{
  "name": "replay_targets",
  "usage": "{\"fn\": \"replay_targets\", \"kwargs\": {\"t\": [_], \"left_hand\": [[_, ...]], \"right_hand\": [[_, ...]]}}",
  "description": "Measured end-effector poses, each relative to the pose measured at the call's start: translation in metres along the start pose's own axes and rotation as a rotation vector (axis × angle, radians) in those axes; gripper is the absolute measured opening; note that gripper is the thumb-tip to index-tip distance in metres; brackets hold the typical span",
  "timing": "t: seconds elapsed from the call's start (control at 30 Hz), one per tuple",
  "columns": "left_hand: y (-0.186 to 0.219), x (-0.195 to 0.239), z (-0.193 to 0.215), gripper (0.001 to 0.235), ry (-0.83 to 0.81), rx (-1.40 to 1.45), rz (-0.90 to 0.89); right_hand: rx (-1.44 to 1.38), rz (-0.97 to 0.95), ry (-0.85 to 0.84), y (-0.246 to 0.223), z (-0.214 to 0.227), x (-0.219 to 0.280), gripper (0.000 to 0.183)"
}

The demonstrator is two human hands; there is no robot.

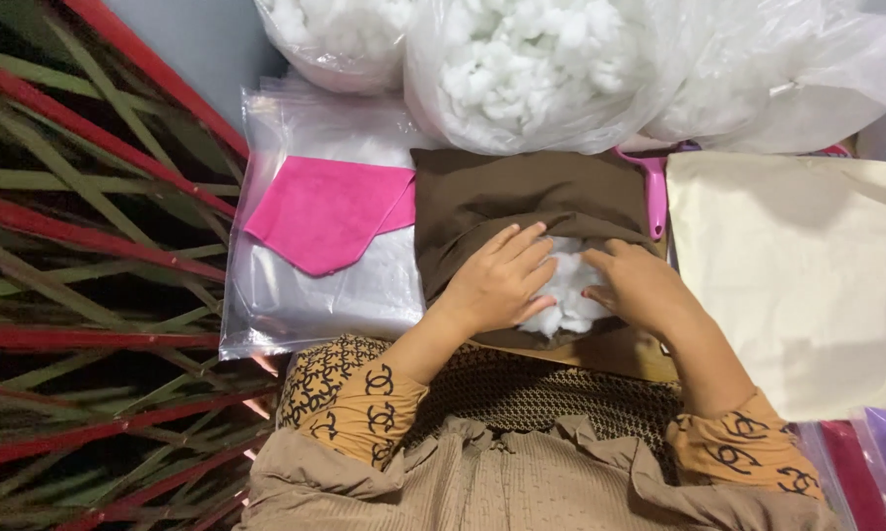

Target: The person takes handfuls of white cotton-like stuffing from plastic bags and places them into a brown fabric pillowcase. They use their hands to press and distribute the stuffing evenly inside the case, occasionally lifting and turning the pillow to adjust the filling.

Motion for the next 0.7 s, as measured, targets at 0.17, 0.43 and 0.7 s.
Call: {"fn": "replay_targets", "kwargs": {"t": [0.17, 0.43, 0.7], "left_hand": [[-0.032, 0.038, -0.033, 0.075, -0.581, -0.118, 0.280], [-0.058, 0.073, -0.078, 0.081, -0.884, -0.052, 0.451], [-0.047, 0.042, -0.054, 0.075, -0.860, 0.110, 0.492]], "right_hand": [[-0.219, -0.036, 0.318, -0.018, 0.016, 0.026, 0.016], [0.235, 0.081, 0.435, -0.038, -0.062, -0.029, 0.070], [-0.151, 0.055, 0.051, -0.002, -0.047, -0.044, 0.076]]}}
Point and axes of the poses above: each hand's wrist, its own x-axis away from the middle knuckle, its own z-axis out of the back of the hand, y = z × x, the point moved 6 cm from there along -x, towards the middle knuckle, and after that the axes turned 1 degree about z, right-handed, at the moved point
